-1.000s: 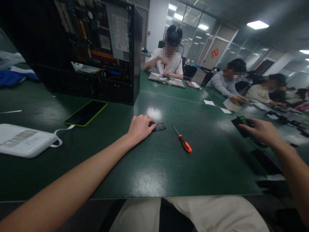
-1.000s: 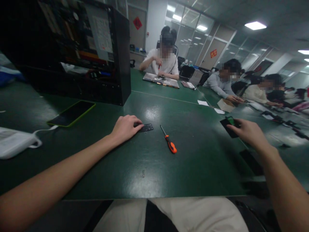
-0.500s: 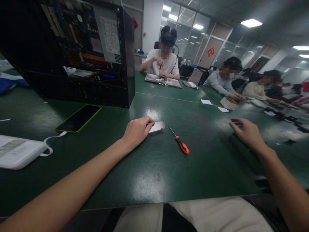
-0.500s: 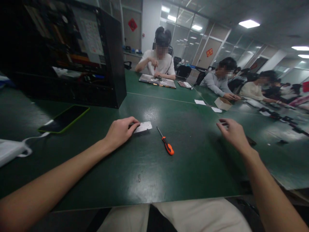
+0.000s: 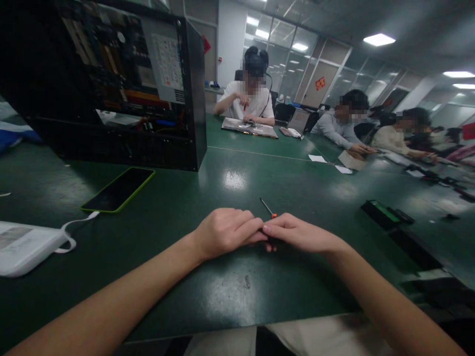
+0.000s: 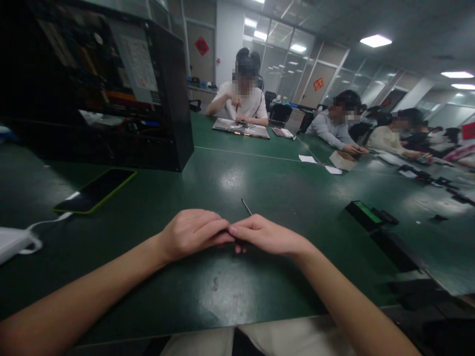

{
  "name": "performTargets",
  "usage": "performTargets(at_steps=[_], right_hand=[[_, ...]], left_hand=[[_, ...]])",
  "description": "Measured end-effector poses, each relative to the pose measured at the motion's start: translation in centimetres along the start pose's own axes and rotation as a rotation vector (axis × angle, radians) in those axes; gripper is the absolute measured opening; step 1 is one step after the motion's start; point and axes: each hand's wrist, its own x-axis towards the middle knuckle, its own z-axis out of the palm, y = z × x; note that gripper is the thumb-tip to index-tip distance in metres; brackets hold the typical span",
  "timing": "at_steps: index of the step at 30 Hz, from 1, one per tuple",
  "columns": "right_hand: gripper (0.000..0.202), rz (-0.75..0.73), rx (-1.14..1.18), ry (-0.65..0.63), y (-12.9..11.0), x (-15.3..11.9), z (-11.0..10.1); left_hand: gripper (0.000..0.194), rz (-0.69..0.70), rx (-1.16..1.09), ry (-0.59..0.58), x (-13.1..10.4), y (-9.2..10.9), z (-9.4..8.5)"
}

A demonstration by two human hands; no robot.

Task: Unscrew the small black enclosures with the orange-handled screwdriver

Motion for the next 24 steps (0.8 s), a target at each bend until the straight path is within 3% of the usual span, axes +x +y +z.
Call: performTargets(at_steps=[2, 4, 6, 8, 11, 13, 16, 20, 24], right_hand=[[0.049, 0.009, -0.116, 0.11, 0.2, -1.9, -0.9], [0.047, 0.065, -0.259, 0.329, 0.9, -4.9, -3.2], [0.053, 0.202, -0.425, 0.622, 2.5, -9.1, -6.6], [0.053, 0.386, -0.746, 0.95, 4.8, -13.8, -10.7], [0.063, 0.6, -0.907, 1.208, 8.8, -20.2, -16.2], [0.067, 0.724, -0.947, 1.233, 11.3, -23.1, -18.7], [0.066, 0.842, -0.948, 1.182, 14.5, -25.2, -20.6], [0.063, 0.914, -0.912, 1.112, 17.6, -25.8, -21.5], [0.065, 0.973, -0.943, 1.082, 18.6, -25.9, -22.0]], left_hand=[[0.035, -0.023, 0.068, 0.02, 0.4, 0.0, -0.3], [0.046, -0.058, 0.103, 0.015, 0.6, 0.1, -0.4], [0.046, -0.09, 0.095, -0.006, 0.4, 0.0, -0.2], [0.043, -0.111, 0.073, -0.036, 0.2, 0.1, 0.2], [0.039, -0.119, 0.05, -0.091, 0.0, 0.6, 0.8], [0.036, -0.112, 0.037, -0.114, 0.0, 1.0, 1.1], [0.031, -0.102, 0.038, -0.15, 0.0, 1.3, 1.5], [0.03, -0.132, 0.016, -0.205, -0.5, 0.7, 1.7], [0.029, -0.211, -0.031, -0.224, -0.9, -0.3, 1.8]])
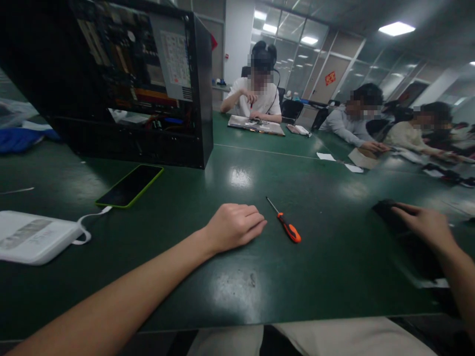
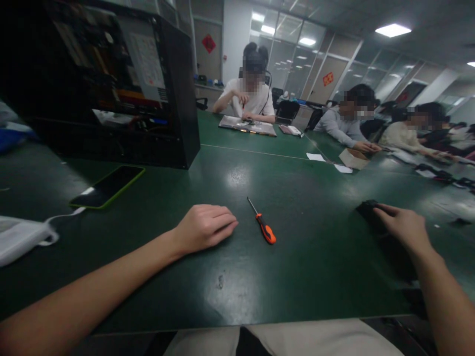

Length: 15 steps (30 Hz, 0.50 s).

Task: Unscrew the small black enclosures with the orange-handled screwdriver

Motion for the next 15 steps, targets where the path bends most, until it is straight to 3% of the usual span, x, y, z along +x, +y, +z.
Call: performTargets(at_steps=[7, 15], right_hand=[[0.058, -0.076, -0.143, -0.049, -0.6, -0.4, 0.0], [0.049, -0.325, -0.361, 0.024, -3.6, -4.4, 1.1]], left_hand=[[0.028, -0.03, -0.052, -0.008, 0.1, 0.0, 0.1], [0.028, -0.033, -0.072, -0.036, 0.3, 0.1, 0.0]])
